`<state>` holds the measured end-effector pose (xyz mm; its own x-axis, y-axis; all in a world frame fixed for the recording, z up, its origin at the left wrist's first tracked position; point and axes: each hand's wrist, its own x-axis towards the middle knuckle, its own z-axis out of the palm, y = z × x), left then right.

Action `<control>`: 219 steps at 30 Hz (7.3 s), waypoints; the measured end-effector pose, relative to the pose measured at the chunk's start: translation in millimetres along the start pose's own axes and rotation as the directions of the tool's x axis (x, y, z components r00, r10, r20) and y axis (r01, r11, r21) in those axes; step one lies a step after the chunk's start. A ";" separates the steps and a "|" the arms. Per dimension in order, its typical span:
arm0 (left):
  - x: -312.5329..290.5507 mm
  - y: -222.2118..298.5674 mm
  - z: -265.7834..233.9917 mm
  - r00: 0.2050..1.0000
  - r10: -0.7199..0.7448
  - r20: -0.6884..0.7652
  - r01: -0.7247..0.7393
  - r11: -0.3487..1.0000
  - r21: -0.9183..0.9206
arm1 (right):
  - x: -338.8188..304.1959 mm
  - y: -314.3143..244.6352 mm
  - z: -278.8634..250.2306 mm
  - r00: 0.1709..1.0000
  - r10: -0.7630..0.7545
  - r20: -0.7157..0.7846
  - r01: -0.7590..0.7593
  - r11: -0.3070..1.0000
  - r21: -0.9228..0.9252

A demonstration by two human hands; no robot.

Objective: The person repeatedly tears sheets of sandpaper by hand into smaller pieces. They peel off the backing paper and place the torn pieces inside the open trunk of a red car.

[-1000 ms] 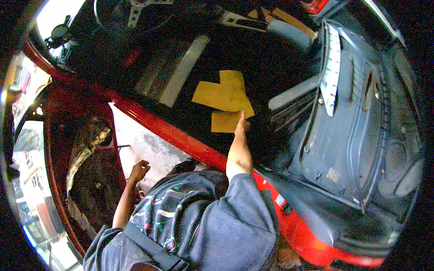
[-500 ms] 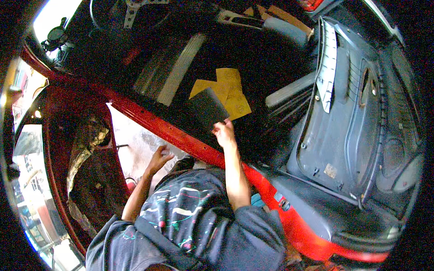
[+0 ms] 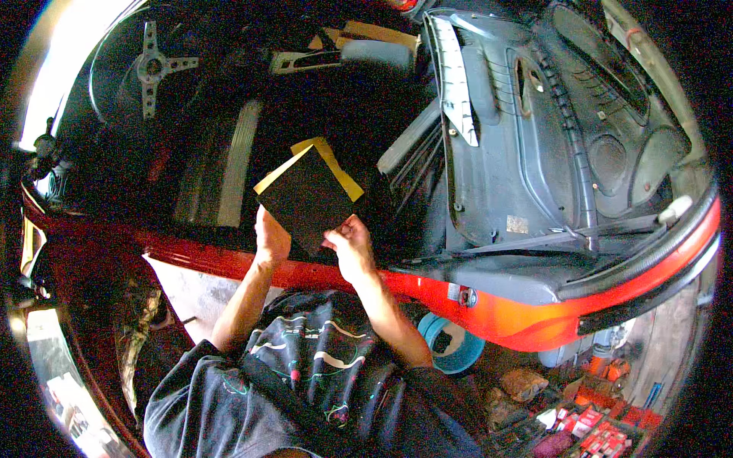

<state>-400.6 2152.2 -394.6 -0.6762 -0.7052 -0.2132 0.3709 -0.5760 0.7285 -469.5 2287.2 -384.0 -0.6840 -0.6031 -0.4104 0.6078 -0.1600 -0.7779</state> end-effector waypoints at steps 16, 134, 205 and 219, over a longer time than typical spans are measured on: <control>-35.1 96.4 43.5 0.916 -0.212 0.340 0.043 0.896 0.442 | -10.7 -107.8 49.8 0.890 -0.450 0.075 0.391 0.666 -0.636; -6.3 142.5 -11.4 0.848 0.271 0.455 -0.529 0.473 0.704 | 43.5 -62.7 62.8 0.815 0.006 0.579 0.489 0.528 -0.694; -18.7 139.7 -54.8 0.981 0.176 -0.085 -0.135 0.925 0.354 | 50.3 -52.8 107.3 0.649 0.141 0.748 0.700 0.274 -0.659; -36.5 144.8 -77.6 0.739 0.673 0.001 -0.375 0.411 0.831 | 60.8 -10.0 126.0 0.636 0.273 0.722 0.633 0.350 -0.690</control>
<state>-272.8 2062.4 -331.8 -0.2508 -0.9089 0.3332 -0.1226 0.3713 0.9204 -466.3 2153.7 -341.2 0.0220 -0.9913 -0.1295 -0.4992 0.1014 -0.8606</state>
